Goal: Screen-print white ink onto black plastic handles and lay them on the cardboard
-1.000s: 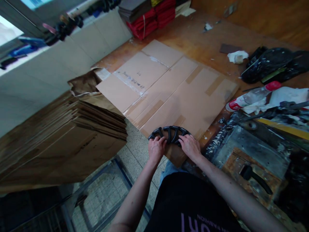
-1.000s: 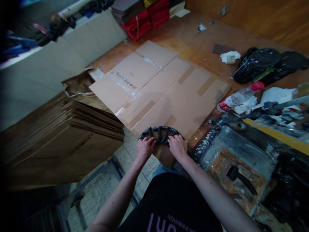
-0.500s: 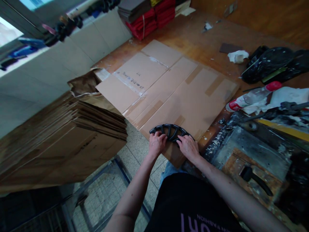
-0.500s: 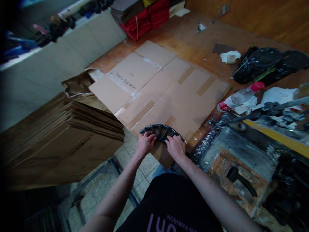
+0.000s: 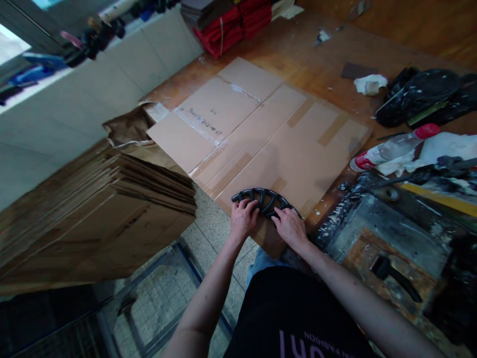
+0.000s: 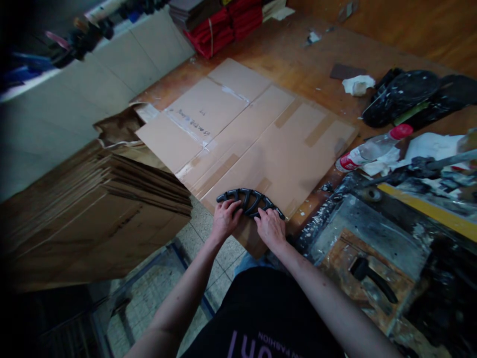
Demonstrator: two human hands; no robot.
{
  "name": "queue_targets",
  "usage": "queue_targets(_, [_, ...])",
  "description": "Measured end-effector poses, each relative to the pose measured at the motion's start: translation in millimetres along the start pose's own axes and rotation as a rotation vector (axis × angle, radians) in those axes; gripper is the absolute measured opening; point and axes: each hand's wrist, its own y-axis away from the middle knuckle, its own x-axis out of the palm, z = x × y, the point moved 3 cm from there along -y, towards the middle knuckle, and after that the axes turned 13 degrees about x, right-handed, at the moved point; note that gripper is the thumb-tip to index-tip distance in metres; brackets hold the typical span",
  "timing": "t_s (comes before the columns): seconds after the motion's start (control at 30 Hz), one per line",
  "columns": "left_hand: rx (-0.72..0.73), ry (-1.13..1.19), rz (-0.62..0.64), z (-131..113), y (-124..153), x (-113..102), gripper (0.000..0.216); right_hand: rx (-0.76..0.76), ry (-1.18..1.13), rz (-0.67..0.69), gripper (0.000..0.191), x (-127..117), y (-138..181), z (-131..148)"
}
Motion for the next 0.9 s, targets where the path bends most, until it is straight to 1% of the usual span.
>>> queue_targets(0.1, [-0.003, 0.011, -0.002, 1, -5, 1, 0.038, 0.0, -0.001, 0.0, 0.044, 0, 1, 1])
queue_targets(0.2, [-0.002, -0.007, -0.015, -3, -4, 2, 0.041, -0.011, 0.004, -0.009, 0.044, 0, 3, 3])
queue_targets(0.33, [-0.005, -0.098, -0.068, -20, 6, 9, 0.052, -0.012, 0.014, -0.017, 0.045, 0, 6, 3])
queue_targets(0.47, [-0.006, -0.106, -0.042, -33, 8, 20, 0.059, -0.011, 0.01, -0.027, 0.044, 2, 6, 4])
queue_targets(0.63, [0.003, -0.111, -0.004, -39, -1, 26, 0.054, -0.003, 0.015, -0.035, 0.043, 4, 6, 5])
queue_targets(0.9, [-0.031, -0.174, -0.017, -39, -5, 32, 0.051, -0.016, 0.017, -0.01, 0.044, 2, 6, 5])
